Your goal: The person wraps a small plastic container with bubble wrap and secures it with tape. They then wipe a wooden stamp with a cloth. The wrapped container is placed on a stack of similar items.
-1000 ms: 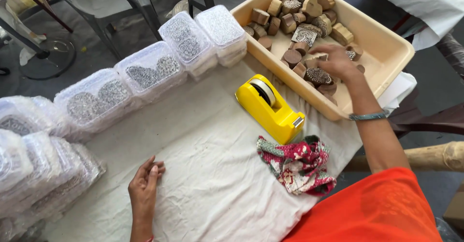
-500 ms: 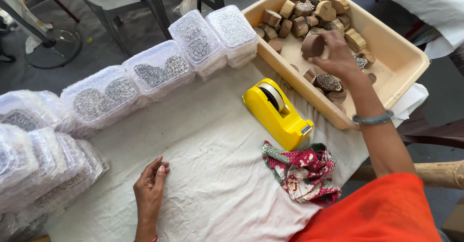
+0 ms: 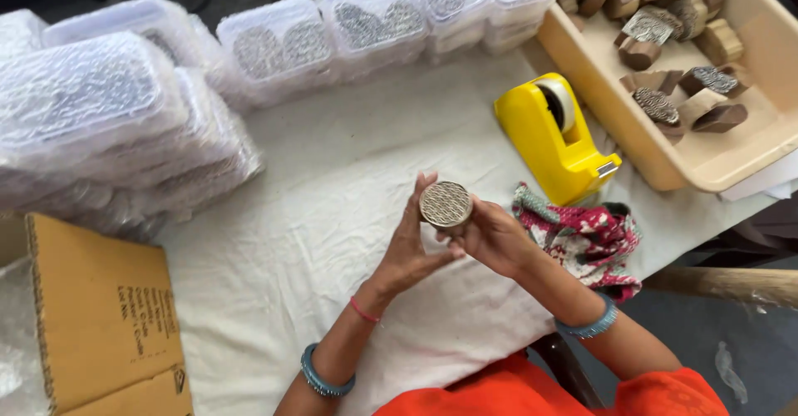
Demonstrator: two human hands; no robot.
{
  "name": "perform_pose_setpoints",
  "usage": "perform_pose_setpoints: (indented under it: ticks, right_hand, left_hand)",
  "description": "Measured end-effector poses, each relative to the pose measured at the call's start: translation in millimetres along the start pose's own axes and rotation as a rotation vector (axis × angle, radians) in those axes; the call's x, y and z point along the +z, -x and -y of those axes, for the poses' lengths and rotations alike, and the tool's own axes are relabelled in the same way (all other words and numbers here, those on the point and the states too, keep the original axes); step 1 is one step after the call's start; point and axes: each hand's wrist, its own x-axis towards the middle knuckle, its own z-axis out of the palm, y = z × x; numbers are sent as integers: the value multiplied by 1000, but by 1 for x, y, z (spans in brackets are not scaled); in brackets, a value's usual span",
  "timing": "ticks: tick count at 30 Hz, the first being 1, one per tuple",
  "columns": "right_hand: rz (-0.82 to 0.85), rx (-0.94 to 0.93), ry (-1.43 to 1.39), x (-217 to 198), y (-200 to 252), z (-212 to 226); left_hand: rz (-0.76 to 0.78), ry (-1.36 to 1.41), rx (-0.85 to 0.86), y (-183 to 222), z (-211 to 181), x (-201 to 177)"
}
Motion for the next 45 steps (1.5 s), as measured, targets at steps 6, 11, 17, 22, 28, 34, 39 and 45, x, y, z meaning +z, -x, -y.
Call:
perform_pose_setpoints:
  ticks: [6,11,17,22,28,34,39,45]
  right_hand:
    - [-242,17,574,-8,-15,-15]
    - [-465,-592,2128,24,67,39]
    - [-863,-333,2387,-2,136,45]
    - [-950,-408,2052,-25,136,42]
    - [-443,-887,1850,54,22,42]
    - [-43,-867,1871,40,-88,-37]
    - [-194,-1013,2161,41,-111,-33]
    - [-47,-1062,2103,40,-108,-45]
  left_hand:
    - [-113,317,-152,11,42,-18]
    - [-321,334,-157,4,46,-32]
    - [-446,9,-109,-2,31,-45]
    - [-429,-212,-58,1,31,-48]
    - [-363,-93,-171,2,39,-46]
    - [-327,-320,-165,15,70,-44]
    - [-564,-474,-19,8,49,-46]
    - [-611,-515,8,7,57,-49]
